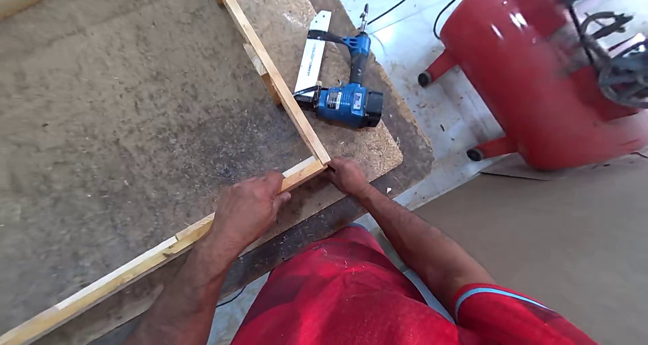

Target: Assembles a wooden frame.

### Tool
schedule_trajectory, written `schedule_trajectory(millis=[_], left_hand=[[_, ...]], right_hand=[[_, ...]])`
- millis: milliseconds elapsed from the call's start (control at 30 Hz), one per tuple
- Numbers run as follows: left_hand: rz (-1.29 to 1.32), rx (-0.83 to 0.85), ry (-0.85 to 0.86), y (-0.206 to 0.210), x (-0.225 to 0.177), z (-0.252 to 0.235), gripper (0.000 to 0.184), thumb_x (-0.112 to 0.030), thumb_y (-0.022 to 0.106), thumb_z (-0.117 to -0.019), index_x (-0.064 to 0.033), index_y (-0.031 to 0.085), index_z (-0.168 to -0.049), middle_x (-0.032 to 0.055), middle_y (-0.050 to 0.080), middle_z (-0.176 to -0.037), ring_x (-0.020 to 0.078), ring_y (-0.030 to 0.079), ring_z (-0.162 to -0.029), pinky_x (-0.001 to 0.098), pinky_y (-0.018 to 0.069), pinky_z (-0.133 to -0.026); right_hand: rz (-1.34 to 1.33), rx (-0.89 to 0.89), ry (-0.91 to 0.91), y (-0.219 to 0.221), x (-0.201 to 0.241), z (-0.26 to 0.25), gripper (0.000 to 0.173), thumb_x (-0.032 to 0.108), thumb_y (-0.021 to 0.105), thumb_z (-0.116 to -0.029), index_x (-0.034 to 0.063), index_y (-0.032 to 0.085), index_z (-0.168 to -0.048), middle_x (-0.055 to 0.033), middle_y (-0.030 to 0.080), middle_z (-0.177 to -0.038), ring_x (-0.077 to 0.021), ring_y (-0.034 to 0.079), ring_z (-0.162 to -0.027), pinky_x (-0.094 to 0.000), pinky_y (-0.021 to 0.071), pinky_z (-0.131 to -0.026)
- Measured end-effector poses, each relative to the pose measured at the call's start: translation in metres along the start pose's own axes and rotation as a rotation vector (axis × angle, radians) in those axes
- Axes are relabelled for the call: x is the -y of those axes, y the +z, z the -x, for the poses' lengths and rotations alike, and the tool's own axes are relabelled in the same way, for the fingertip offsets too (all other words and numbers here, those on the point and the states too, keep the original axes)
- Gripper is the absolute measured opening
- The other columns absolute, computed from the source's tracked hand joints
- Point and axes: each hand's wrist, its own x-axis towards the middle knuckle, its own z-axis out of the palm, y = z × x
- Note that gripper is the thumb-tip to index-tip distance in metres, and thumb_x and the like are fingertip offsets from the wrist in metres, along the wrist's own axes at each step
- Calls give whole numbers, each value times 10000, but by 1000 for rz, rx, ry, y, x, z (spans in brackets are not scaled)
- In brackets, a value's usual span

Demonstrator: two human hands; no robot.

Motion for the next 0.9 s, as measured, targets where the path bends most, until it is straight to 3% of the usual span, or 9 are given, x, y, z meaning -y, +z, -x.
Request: schedule_trajectory(millis=[100, 200, 300, 400, 533, 667, 733, 800, 900], left_hand=[[15, -28, 2, 2, 1, -1, 278, -387, 645, -1006, -135, 684, -1118, 81, 717, -910, 292, 723, -838, 538, 583, -690], [20, -5, -4, 2, 5, -5, 284, -399, 624, -1015, -153, 676, -1148, 70, 720, -931, 289, 724, -853, 541, 585, -700], [19, 17, -1, 0, 6, -9, 294, -390, 620, -1015, -142, 675, -1165, 89, 722, -946, 312, 724, -861, 569, 585, -703], [11, -7, -13, 3, 3, -6, 284, -399, 641, -999, -156, 675, -1143, 80, 713, -920, 307, 719, -832, 556, 584, -676], [-43, -146, 37, 13, 3, -5, 351, -402, 632, -973, -139, 690, -1199, 87, 724, -914, 313, 727, -783, 537, 596, -641], [-55, -214, 26, 22, 1, 3, 393, -433, 569, -986, -141, 720, -1200, 77, 756, -1056, 301, 754, -854, 527, 621, -671], [-24, -187, 11, 19, -1, 4, 382, -431, 587, -997, -137, 715, -1206, 92, 752, -1131, 318, 754, -918, 543, 620, -721], [23, -106, -20, 13, -6, 4, 336, -391, 633, -996, -133, 716, -1194, 94, 731, -1235, 318, 742, -1026, 546, 612, -810], [59, -4, -123, 9, -10, -2, 350, -411, 681, -974, -120, 718, -1164, 98, 727, -1245, 319, 729, -1068, 559, 598, -864]], right_hand=[[25, 117, 66, -14, 8, -3, 229, 311, 715, -941, 127, 730, -1077, -93, 739, -1029, -274, 719, -983, -540, 583, -878], [24, 235, 174, -59, 36, 5, 364, 348, 751, -907, 120, 711, -1187, -108, 736, -1069, -299, 716, -979, -587, 574, -862], [-225, 37, 124, -109, 68, 29, 459, 313, 753, -934, 150, 660, -1353, -6, 721, -1209, -129, 722, -950, -400, 622, -878], [-385, -92, -88, -132, 82, 40, 408, 204, 716, -960, 112, 668, -1355, -26, 720, -1250, -108, 721, -1021, -344, 620, -925], [-185, -232, -50, -160, 55, 7, 303, 151, 587, -1024, 139, 702, -1304, -21, 726, -1234, -114, 704, -1095, -367, 590, -991], [163, -180, 130, -189, -10, -85, 373, 189, 513, -1046, 196, 618, -1403, -72, 659, -1363, -266, 643, -1239, -537, 527, -1026], [413, -9, -54, -199, -52, -140, 489, 101, 515, -1024, 174, 506, -1507, -96, 561, -1496, -297, 548, -1369, -547, 473, -1095], [643, 197, -352, -206, -84, -189, 608, 56, 630, -958, 190, 473, -1529, -132, 455, -1580, -335, 419, -1469, -561, 378, -1168], [792, 427, -742, -205, -97, -234, 744, 0, 709, -869, 277, 475, -1518, -188, 488, -1525, -405, 450, -1420, -586, 341, -1180]])
